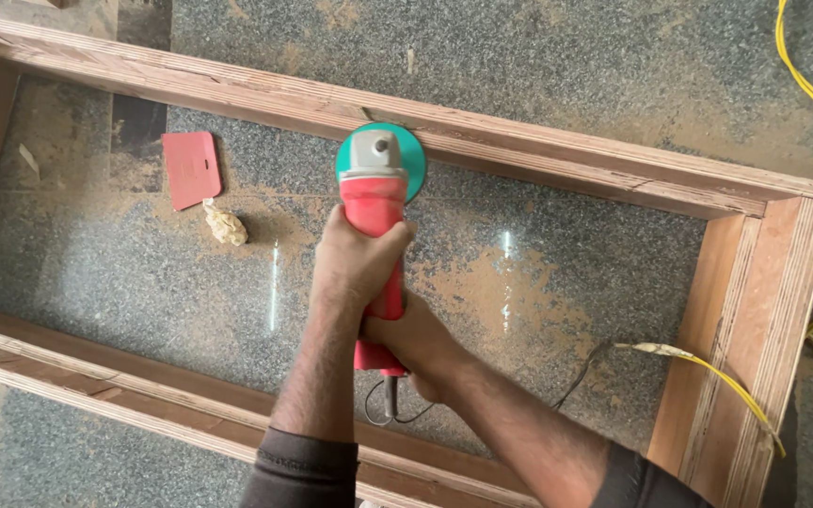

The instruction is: The person uses a red electric sander to smooth the surface of a wooden frame lying on a tiled floor. They move the sander along the edges and corners of the frame, generating wood dust.

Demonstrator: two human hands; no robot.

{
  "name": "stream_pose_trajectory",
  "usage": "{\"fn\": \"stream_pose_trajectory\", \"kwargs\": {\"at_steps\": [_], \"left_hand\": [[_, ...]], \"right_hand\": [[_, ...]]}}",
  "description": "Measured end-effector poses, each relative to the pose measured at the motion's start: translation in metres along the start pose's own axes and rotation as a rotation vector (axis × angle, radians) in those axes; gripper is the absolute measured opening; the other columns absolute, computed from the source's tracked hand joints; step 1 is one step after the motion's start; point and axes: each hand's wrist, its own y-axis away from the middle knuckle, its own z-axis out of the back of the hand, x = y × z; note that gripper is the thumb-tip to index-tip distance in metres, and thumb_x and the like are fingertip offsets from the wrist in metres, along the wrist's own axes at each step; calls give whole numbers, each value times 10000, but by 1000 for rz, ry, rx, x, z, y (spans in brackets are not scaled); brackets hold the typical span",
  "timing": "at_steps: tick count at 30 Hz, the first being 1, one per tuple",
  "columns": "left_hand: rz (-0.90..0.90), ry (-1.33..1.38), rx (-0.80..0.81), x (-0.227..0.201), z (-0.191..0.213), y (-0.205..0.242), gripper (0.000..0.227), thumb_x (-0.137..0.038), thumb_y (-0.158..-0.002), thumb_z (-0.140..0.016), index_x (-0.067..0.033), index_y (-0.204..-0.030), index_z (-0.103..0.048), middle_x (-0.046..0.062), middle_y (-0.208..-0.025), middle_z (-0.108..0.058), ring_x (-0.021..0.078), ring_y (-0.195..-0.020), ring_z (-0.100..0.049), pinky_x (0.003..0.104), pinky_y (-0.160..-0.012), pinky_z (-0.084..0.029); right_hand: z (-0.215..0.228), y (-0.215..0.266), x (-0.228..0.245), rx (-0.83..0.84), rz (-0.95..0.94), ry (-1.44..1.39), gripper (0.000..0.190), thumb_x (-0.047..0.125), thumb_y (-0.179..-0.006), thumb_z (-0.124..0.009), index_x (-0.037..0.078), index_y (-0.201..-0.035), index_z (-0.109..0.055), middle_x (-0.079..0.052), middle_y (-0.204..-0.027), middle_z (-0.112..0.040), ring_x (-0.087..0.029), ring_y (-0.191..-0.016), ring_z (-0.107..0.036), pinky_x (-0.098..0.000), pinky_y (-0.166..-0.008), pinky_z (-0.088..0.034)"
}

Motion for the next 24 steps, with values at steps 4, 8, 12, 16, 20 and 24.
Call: {"fn": "stream_pose_trajectory", "kwargs": {"at_steps": [4, 8, 12, 16, 20, 24], "left_hand": [[20, -44, 77, -9, -14, 16, 630, -381, -732, -750, -48, -1231, -557, 159, -1006, -759, 255, -875, -782, 389, -799, -656], [41, -41, 135, -12, -23, 20, 665, -385, -732, -753, -41, -1253, -522, 170, -1009, -750, 257, -866, -783, 391, -777, -676], [27, 9, 74, -4, -17, 9, 619, -365, -719, -739, -59, -1229, -570, 161, -1002, -762, 271, -851, -795, 403, -765, -640], [-70, -54, -5, 0, -8, 3, 601, -386, -728, -800, -46, -1184, -606, 157, -1007, -766, 249, -883, -773, 411, -801, -642], [-29, -46, 57, -5, -14, 9, 607, -382, -723, -774, -65, -1207, -593, 151, -999, -770, 254, -872, -789, 394, -800, -661], [-5, -62, 119, -14, -27, 22, 649, -378, -703, -775, -72, -1234, -563, 148, -1005, -765, 263, -888, -790, 392, -815, -648]], "right_hand": [[12, 19, -6, -78, -55, -12, 422, 171, -860, -752, 61, -1233, -589, -81, -941, -645, -188, -758, -580, -365, -642, -450], [15, 26, -2, -122, -51, -44, 423, 191, -812, -736, 81, -1194, -592, -52, -969, -678, -147, -817, -649, -353, -716, -542], [8, 15, 0, -74, -45, 23, 447, 185, -816, -721, 61, -1222, -578, -77, -1012, -689, -174, -872, -687, -369, -801, -605], [1, 7, 0, -61, -1, 2, 489, 171, -796, -755, 72, -1243, -582, -58, -1058, -700, -153, -918, -692, -355, -821, -586], [2, 16, -3, -97, -11, -34, 505, 203, -793, -769, 62, -1246, -594, -59, -1067, -711, -150, -932, -701, -350, -845, -594], [12, 31, -5, -161, -3, -80, 489, 207, -776, -778, 83, -1214, -600, -46, -979, -704, -136, -811, -666, -327, -690, -548]]}}
